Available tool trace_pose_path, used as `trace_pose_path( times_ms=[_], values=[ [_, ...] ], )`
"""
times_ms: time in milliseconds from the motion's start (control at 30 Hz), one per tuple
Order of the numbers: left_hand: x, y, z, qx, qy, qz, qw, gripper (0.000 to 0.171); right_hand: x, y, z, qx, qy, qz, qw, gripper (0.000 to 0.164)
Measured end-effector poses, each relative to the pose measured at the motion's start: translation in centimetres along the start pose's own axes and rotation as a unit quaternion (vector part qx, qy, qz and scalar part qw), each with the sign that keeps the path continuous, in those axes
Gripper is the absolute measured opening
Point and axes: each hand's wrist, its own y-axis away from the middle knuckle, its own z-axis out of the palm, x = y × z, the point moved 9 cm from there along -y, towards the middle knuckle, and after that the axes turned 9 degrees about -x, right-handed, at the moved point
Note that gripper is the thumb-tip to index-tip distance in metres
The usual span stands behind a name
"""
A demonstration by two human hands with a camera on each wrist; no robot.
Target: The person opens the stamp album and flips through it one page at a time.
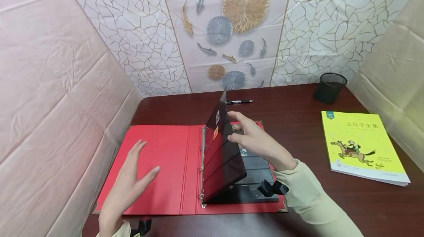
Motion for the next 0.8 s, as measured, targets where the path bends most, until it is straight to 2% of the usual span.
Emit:
trace_pose_path(
  times_ms=[133, 233, 367, 500, 800],
  values=[
    [1.4, -0.5, 0.3, -0.006, 0.002, 0.018, 0.9998, 0.087, -0.5, -0.5, 0.6, -0.014, -0.003, -0.005, 1.0, 0.07],
    [2.2, -0.9, 0.6, -0.013, 0.008, 0.029, 0.9995, 0.087, -0.7, -0.8, 1.2, -0.023, -0.003, 0.008, 1.0, 0.071],
    [3.6, -1.0, 1.0, -0.012, 0.013, 0.063, 0.9979, 0.085, -1.1, -1.2, 2.0, -0.035, 0.003, 0.017, 0.999, 0.07],
    [5.1, -1.0, 1.6, -0.013, 0.013, 0.1, 0.9948, 0.083, -1.6, -1.6, 2.9, -0.047, 0.013, 0.004, 0.999, 0.069],
    [7.3, -1.2, 3.4, -0.047, 0.046, 0.113, 0.9914, 0.08, -2.9, -2.9, 4.3, -0.062, 0.04, -0.017, 0.997, 0.068]
  ],
)
